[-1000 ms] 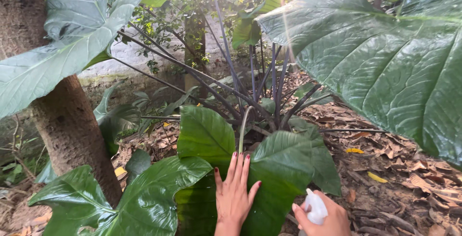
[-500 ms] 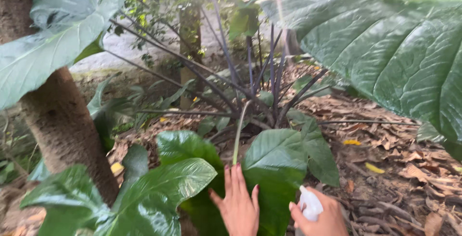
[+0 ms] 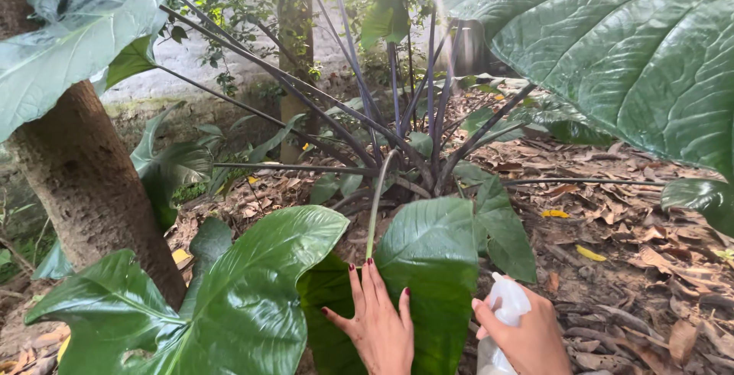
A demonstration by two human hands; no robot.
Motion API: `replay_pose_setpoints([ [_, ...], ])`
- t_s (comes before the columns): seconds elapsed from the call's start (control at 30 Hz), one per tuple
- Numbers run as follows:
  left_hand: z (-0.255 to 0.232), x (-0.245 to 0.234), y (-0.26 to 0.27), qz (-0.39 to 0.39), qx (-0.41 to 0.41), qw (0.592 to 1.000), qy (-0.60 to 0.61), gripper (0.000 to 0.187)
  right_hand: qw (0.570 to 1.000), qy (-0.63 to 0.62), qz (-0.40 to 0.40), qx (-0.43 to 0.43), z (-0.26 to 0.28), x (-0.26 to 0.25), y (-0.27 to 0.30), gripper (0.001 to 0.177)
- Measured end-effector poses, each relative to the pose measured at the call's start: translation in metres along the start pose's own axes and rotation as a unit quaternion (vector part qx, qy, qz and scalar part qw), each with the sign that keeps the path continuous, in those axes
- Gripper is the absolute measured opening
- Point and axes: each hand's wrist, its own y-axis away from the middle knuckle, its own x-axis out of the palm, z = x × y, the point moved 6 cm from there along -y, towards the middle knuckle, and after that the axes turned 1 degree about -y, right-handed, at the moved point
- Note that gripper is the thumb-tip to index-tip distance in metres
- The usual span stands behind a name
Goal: The person sprays water on a large green leaf using a spray bottle and wipes the surface with their hand.
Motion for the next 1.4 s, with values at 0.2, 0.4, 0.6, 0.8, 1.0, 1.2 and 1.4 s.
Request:
replay_pose_setpoints([
  [0.2,-0.003,-0.019,-0.005,-0.039,0.008,0.999,0.016,0.079,0.999,-0.001,-0.003,0.039,0.007,-0.003,0.004,0.025],
  [0.4,-0.005,-0.018,-0.004,-0.129,0.033,0.99,0.037,0.077,1.0,0.009,0.0,0.03,0.006,-0.01,0.0,0.024],
  [0.6,-0.005,-0.017,-0.007,-0.099,0.025,0.994,0.024,0.08,0.999,0.035,0.002,0.026,0.004,-0.014,-0.005,0.023],
  [0.8,-0.006,-0.025,-0.012,-0.041,0.005,0.999,0.005,0.082,0.997,0.064,0.013,0.031,0.007,-0.011,0.0,0.021],
  [1.0,-0.009,-0.023,-0.011,0.042,-0.006,0.999,0.0,0.083,0.997,0.03,0.024,0.064,0.011,-0.009,0.005,0.021],
  [1.2,-0.023,-0.026,0.001,-0.105,0.057,0.992,0.037,0.078,0.999,0.025,0.007,0.026,0.026,-0.006,0.01,0.023],
  [1.4,-0.029,-0.02,0.008,-0.108,0.089,0.989,0.044,0.076,1.0,-0.008,-0.014,0.001,0.026,-0.005,0.008,0.023],
])
